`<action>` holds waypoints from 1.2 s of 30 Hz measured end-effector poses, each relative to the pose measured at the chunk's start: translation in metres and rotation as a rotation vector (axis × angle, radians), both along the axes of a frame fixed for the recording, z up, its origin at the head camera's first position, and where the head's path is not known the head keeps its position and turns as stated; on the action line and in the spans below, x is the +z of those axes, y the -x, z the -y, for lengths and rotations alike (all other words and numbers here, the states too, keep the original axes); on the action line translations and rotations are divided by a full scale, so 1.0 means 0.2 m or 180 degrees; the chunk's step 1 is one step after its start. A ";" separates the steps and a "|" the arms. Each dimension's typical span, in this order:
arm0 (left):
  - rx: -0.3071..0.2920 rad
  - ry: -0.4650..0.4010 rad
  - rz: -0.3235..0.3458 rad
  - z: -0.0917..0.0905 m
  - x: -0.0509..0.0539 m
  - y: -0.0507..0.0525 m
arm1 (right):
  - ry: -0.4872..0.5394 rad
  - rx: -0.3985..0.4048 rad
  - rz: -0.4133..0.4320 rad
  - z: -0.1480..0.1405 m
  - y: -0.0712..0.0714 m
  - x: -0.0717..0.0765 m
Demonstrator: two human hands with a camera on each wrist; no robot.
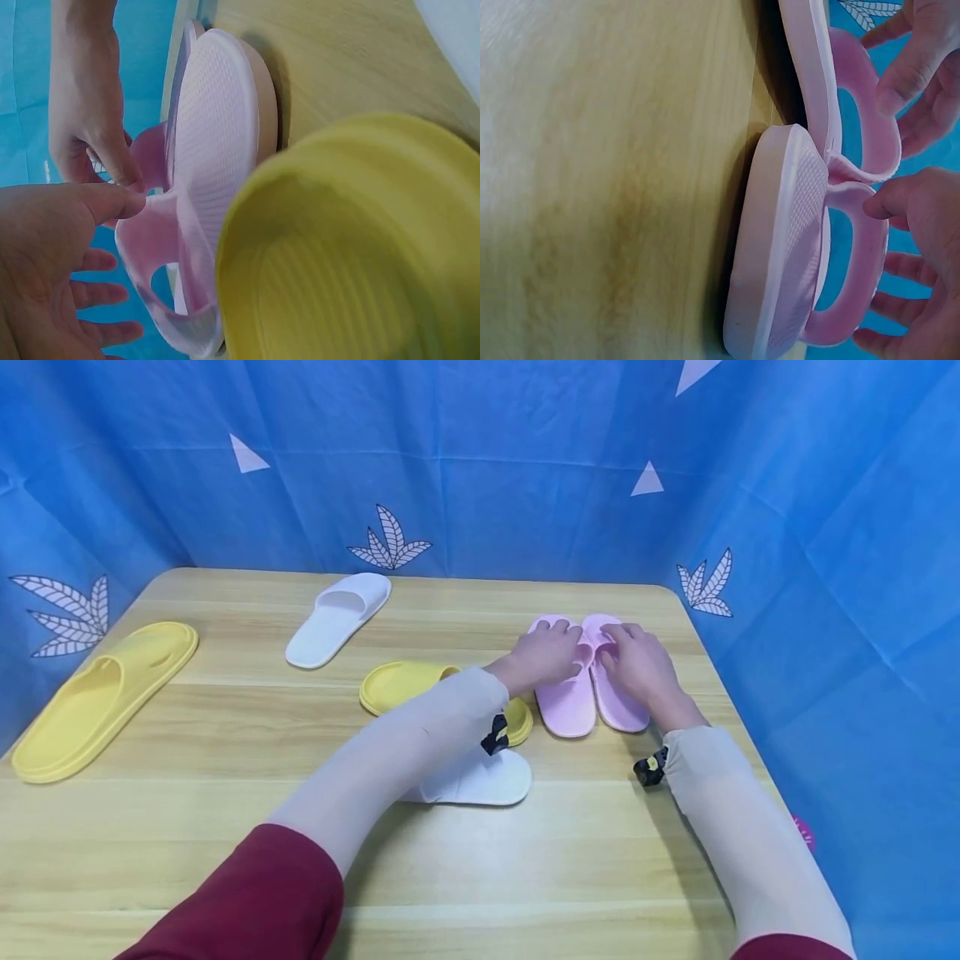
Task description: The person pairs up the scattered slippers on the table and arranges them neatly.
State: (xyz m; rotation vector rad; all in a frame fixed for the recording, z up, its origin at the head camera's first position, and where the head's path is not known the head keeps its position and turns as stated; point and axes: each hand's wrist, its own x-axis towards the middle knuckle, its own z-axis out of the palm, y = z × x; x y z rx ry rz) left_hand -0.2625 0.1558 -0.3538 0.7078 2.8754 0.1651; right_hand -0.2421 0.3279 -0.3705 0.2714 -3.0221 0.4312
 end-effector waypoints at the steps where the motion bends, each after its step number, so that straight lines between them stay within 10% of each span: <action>1: -0.0011 0.0015 -0.0010 0.01 0.00 0.00 | 0.0001 -0.0010 0.0017 0.00 0.00 0.00; 36: -0.0356 0.0165 -0.0252 0.39 0.14 0.02 | 0.0187 0.0440 -0.0602 0.15 0.00 0.05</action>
